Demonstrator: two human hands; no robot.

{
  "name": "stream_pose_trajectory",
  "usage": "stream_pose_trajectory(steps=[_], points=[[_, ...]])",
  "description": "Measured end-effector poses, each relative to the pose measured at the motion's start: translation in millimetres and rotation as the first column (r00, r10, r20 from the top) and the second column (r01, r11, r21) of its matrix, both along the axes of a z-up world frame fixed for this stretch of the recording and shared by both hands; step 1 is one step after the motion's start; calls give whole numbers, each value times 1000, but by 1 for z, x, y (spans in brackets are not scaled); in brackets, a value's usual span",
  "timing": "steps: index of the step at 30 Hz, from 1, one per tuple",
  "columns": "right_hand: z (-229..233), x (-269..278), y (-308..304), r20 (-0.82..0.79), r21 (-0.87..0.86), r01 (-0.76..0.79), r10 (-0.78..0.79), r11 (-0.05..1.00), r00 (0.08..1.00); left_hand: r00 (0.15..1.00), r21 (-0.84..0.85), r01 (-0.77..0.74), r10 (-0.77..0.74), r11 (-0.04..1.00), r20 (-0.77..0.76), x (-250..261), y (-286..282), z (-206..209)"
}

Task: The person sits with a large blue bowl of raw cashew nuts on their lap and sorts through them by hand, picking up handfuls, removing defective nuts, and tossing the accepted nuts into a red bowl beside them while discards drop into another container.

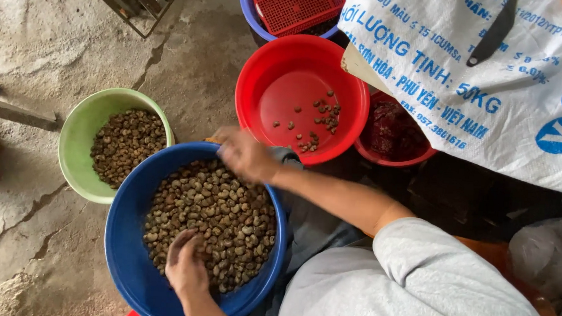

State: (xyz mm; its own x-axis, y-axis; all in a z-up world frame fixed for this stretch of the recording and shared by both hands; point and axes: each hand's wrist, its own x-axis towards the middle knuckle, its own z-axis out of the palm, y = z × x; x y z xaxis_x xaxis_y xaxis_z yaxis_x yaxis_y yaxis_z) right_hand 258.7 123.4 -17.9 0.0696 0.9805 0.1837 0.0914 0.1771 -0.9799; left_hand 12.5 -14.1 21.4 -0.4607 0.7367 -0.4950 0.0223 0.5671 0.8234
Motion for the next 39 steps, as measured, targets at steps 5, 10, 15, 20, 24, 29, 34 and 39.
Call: stream_pose_trajectory(steps=[5, 10, 15, 20, 24, 29, 34, 39], points=[[3, -82, -44, 523, 82, -705, 572, 705, 632, 792, 188, -451, 294, 873, 536, -42, -8, -25], [-44, -139, -95, 762, -374, -801, 648, 468, 23, 908, 151, -339, 282, 928, 310, -45, -11, -19], [-78, -139, -118, 834, -80, -830, 493, 552, 247, 985, -3, -112, 111, 994, -133, -55, -29, -38], [-88, -128, -118, 755, -67, -818, 565, 571, 332, 792, -342, 227, -377, 912, -479, -59, -35, -69], [-77, -123, -110, 650, -121, -765, 633, 633, 421, 633, -506, 314, -574, 804, -520, -46, -32, -51], [-71, -120, -104, 446, -247, -714, 731, 655, 517, 610, -540, 326, -609, 776, -507, -40, -30, -47], [-51, -116, -97, 399, -302, -669, 727, 679, 558, 576, -571, 307, -627, 761, -525, -48, -33, -66], [-39, -114, -97, 386, -321, -681, 748, 658, 540, 547, -533, 348, -628, 772, -553, -49, -37, -68]])
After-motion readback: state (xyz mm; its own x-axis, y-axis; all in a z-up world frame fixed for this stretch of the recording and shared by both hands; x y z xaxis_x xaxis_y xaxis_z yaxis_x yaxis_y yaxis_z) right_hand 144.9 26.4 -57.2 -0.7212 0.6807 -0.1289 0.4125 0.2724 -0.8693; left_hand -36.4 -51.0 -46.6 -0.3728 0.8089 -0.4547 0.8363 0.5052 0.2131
